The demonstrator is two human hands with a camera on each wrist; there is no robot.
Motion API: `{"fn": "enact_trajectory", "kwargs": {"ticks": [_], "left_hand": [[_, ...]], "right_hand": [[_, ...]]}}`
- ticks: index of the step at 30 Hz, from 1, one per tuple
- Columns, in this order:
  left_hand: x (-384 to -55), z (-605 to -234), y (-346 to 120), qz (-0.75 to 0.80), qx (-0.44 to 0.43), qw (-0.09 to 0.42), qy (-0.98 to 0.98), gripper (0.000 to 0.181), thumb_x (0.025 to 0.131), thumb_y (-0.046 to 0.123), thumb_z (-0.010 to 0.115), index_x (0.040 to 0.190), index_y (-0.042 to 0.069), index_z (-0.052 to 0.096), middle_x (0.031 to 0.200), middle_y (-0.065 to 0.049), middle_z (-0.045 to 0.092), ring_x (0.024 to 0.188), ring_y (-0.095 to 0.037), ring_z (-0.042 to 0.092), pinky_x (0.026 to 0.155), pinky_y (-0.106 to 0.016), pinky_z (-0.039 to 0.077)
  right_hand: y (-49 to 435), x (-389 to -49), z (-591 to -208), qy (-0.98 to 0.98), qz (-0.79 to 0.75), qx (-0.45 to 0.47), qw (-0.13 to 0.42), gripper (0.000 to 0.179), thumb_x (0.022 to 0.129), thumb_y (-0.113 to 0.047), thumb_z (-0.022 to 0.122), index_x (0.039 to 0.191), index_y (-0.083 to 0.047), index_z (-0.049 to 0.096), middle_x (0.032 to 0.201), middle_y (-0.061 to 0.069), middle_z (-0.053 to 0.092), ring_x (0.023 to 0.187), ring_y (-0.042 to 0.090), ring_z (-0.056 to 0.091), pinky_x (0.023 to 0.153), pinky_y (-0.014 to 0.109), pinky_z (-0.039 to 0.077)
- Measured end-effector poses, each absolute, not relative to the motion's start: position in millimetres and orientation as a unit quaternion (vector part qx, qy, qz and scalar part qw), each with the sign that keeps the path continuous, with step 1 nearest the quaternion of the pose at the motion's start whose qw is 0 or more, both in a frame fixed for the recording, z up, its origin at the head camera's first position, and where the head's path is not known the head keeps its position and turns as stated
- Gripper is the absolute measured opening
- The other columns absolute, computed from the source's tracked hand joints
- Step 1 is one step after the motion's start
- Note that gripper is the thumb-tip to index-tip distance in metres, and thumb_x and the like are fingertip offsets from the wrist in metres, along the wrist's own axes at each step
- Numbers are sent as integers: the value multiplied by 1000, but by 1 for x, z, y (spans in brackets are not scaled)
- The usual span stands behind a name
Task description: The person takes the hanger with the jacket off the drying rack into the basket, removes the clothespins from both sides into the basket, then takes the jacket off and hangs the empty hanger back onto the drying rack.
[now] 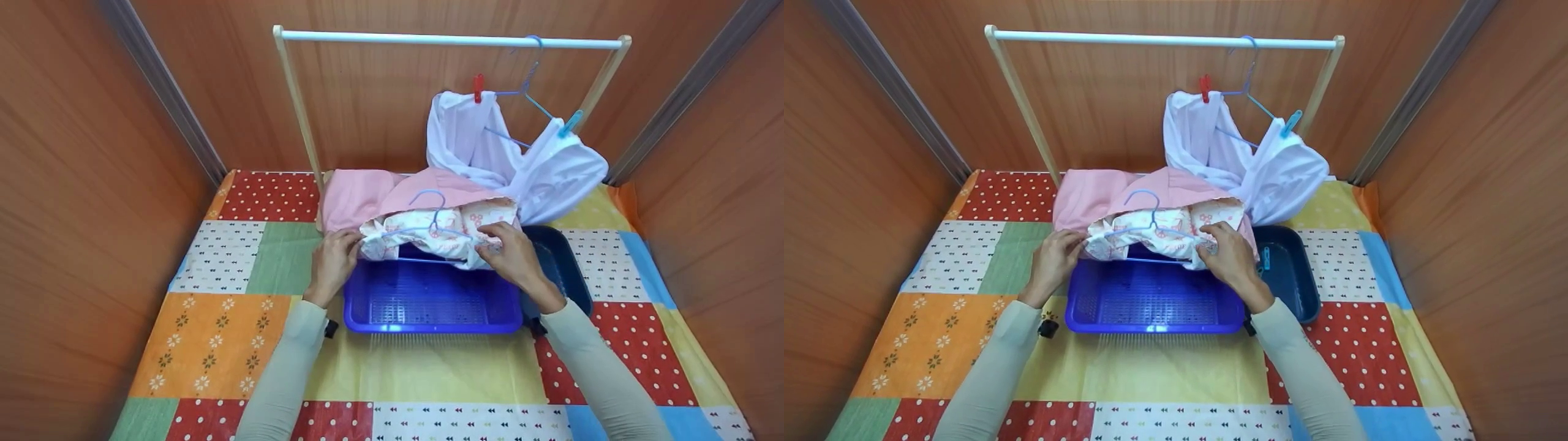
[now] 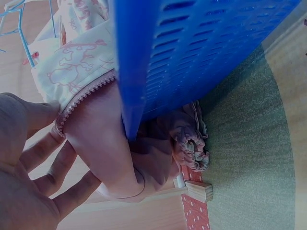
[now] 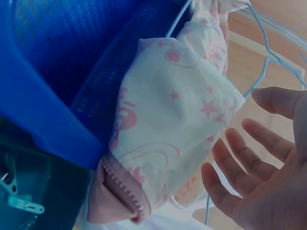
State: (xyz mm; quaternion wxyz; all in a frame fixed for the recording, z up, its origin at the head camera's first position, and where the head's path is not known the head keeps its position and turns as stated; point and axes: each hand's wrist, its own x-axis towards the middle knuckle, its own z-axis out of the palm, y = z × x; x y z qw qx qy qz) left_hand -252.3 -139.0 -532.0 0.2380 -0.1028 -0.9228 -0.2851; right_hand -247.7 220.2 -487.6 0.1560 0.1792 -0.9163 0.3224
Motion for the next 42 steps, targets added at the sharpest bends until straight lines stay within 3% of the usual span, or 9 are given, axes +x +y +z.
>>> {"fn": "enact_trajectory", "kwargs": {"ticks": [20, 32, 42], "left_hand": [[-253, -531, -139, -285, -102, 232, -924, 11, 90, 17, 69, 98, 15, 77, 104, -2, 74, 97, -27, 68, 79, -48, 55], [-253, -533, -141, -284, -102, 235, -924, 12, 91, 17, 69, 99, 15, 77, 104, -1, 74, 97, -26, 69, 77, -48, 55], [-252, -532, -143, -293, -106, 235, -921, 13, 91, 15, 68, 100, 14, 77, 105, -3, 74, 95, -28, 68, 77, -50, 54]], "right_hand": [[202, -254, -499, -943, 267, 150, 129, 30, 85, -21, 76, 111, -8, 72, 108, 12, 72, 102, 31, 67, 84, 48, 53], [215, -251, -503, -929, 277, 148, 196, 19, 85, -13, 72, 103, -13, 77, 90, 10, 74, 69, 24, 65, 65, 46, 52], [227, -247, -504, -930, 295, 118, 187, 18, 88, -15, 72, 106, -14, 77, 100, 8, 76, 86, 29, 70, 71, 51, 53]]}}
